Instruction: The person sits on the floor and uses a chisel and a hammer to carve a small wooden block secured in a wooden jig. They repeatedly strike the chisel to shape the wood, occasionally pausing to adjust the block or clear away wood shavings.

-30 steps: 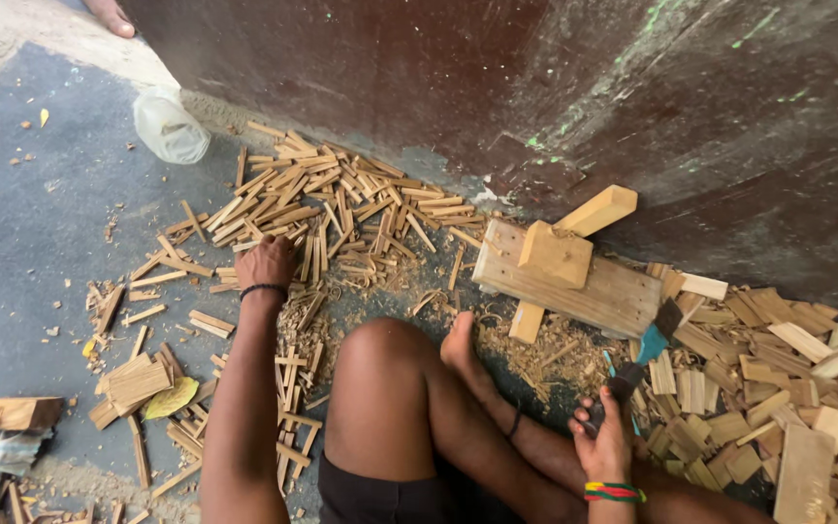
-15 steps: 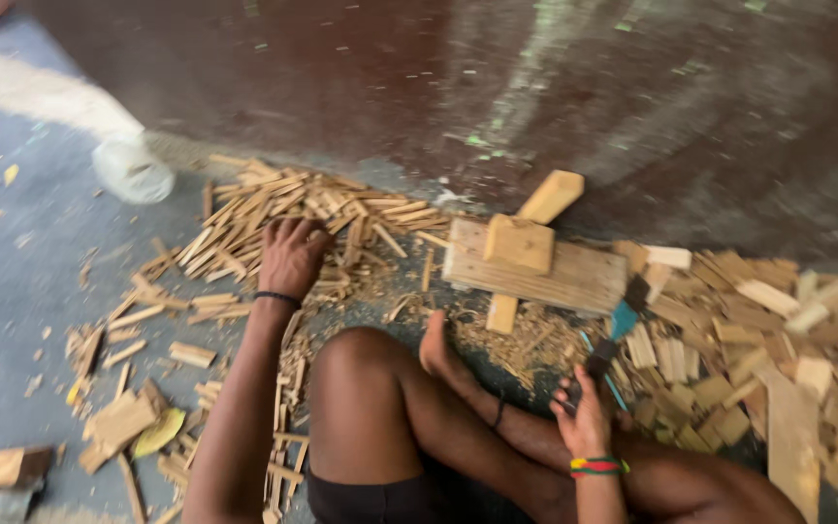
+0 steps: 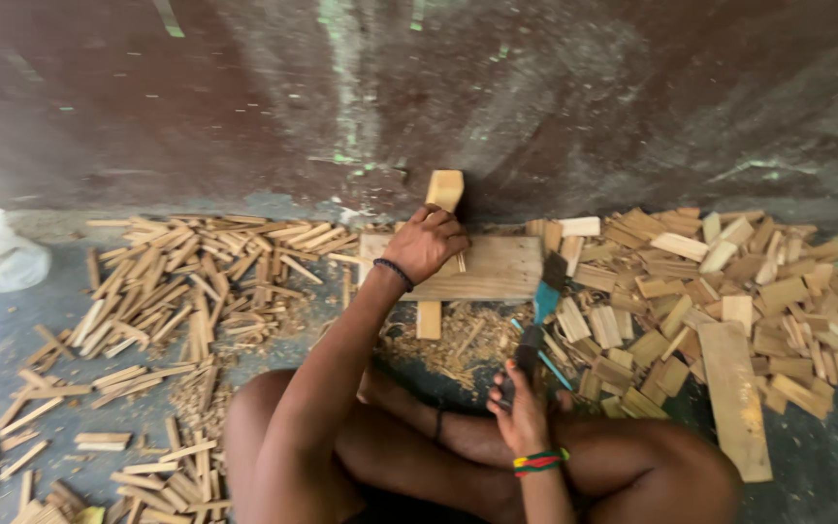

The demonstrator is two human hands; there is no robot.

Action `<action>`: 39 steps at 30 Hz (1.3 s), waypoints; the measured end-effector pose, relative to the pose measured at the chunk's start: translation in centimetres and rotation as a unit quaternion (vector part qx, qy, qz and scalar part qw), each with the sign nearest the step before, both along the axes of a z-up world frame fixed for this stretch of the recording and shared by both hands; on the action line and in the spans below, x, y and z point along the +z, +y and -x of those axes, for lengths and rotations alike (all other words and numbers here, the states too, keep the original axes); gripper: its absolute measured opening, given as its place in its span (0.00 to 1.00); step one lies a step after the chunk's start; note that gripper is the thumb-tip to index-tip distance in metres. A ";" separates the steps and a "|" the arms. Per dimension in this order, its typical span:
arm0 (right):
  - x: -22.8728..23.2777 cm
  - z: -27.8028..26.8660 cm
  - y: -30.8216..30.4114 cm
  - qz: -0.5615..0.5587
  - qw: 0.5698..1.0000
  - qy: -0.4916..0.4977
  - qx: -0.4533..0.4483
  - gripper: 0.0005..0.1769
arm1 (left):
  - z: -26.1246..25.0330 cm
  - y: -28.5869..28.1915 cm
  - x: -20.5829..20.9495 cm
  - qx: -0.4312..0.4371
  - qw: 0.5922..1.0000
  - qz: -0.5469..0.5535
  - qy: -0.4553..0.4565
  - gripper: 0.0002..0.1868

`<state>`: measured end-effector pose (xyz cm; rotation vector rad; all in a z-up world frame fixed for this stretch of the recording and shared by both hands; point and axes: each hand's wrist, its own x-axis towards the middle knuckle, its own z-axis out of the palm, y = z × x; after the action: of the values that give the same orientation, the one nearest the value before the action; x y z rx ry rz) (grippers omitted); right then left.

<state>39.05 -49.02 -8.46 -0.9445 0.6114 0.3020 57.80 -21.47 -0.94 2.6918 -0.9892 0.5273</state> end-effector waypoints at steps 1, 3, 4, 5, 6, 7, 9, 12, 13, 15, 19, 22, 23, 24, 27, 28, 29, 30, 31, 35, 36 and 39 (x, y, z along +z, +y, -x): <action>0.1 0.3 -0.1 -0.001 1.000 0.001 -0.003 0.13 | -0.3 -0.9 -1.0 -0.011 1.000 0.003 -0.003 0.12; 0.3 0.4 -0.2 -0.003 1.000 -0.002 -0.008 0.13 | -1.0 -1.8 -2.5 -0.032 0.999 0.009 -0.012 0.13; 0.4 0.2 -0.2 0.000 1.000 -0.001 -0.007 0.13 | -1.4 -1.8 -3.0 -0.011 0.999 0.009 -0.047 0.13; 0.4 0.0 -0.1 0.001 1.000 0.003 -0.006 0.12 | -1.5 -1.1 -3.3 0.012 0.997 0.008 -0.079 0.13; 0.5 -0.2 -0.1 0.002 1.000 0.007 -0.005 0.12 | -1.6 -0.3 -3.6 0.035 0.993 0.007 -0.112 0.13; 0.4 0.3 0.0 0.002 1.000 0.005 -0.010 0.12 | -1.0 1.3 -3.9 0.033 0.996 0.005 -0.077 0.12; 0.4 0.4 0.3 -0.003 1.000 -0.006 -0.015 0.11 | 0.5 5.1 -3.7 0.050 0.997 -0.055 -0.029 0.12; 1.0 -0.3 0.8 0.046 0.999 0.003 -0.011 0.11 | 2.7 10.4 -1.7 0.088 0.986 -0.139 -0.015 0.12; 1.0 0.0 0.8 0.048 0.999 0.001 -0.014 0.11 | 3.5 11.3 -1.2 0.098 0.984 -0.148 -0.012 0.13; 0.9 0.3 1.0 0.055 0.998 -0.006 -0.015 0.12 | 4.4 12.6 -0.1 0.119 0.985 -0.126 -0.007 0.11; 0.6 0.1 1.2 0.076 0.997 -0.005 -0.008 0.12 | 3.7 9.9 0.4 0.115 0.977 -0.153 -0.094 0.19; 0.5 -0.3 0.8 0.084 0.996 -0.002 -0.005 0.12 | 2.0 5.2 -0.8 0.045 0.997 -0.010 -0.058 0.12; 0.4 0.0 0.9 0.084 0.996 0.001 -0.006 0.12 | 1.7 3.8 -1.4 0.024 0.997 0.005 -0.068 0.12; 0.4 0.1 1.0 0.083 0.996 0.003 -0.008 0.12 | 1.4 2.8 -1.8 0.024 0.998 -0.011 -0.050 0.11; 0.7 0.1 0.9 0.084 0.996 0.001 -0.007 0.12 | 1.1 1.3 -2.6 0.023 0.999 -0.041 -0.018 0.11; 0.8 0.1 0.9 0.086 0.996 0.003 -0.010 0.12 | 1.1 1.3 -2.7 0.026 0.999 -0.037 -0.023 0.12; 0.9 0.2 1.0 0.088 0.996 0.006 -0.012 0.12 | 1.1 1.4 -2.8 0.030 0.999 -0.032 -0.026 0.13; 1.1 0.1 0.9 0.090 0.996 0.010 -0.013 0.12 | 1.1 1.4 -2.8 0.039 0.998 -0.031 -0.027 0.13; 1.2 0.1 1.1 0.090 0.996 0.004 -0.010 0.12 | 1.0 1.5 -2.8 0.049 0.998 -0.031 -0.026 0.14; 1.5 -0.1 1.3 0.095 0.995 0.004 -0.004 0.12 | 0.9 1.9 -3.3 0.069 0.996 0.007 -0.054 0.24; 1.4 -0.3 1.3 0.098 0.995 0.009 -0.005 0.12 | 0.8 2.2 -3.5 0.078 0.996 0.010 -0.037 0.25; 1.0 0.2 0.9 0.077 0.997 -0.013 -0.003 0.12 | 1.8 2.4 -4.5 0.119 0.991 0.056 0.036 0.29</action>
<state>38.89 -48.11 -7.45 -1.0923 0.6205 0.2392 55.98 -19.07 -5.40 2.7203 -0.6034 0.5093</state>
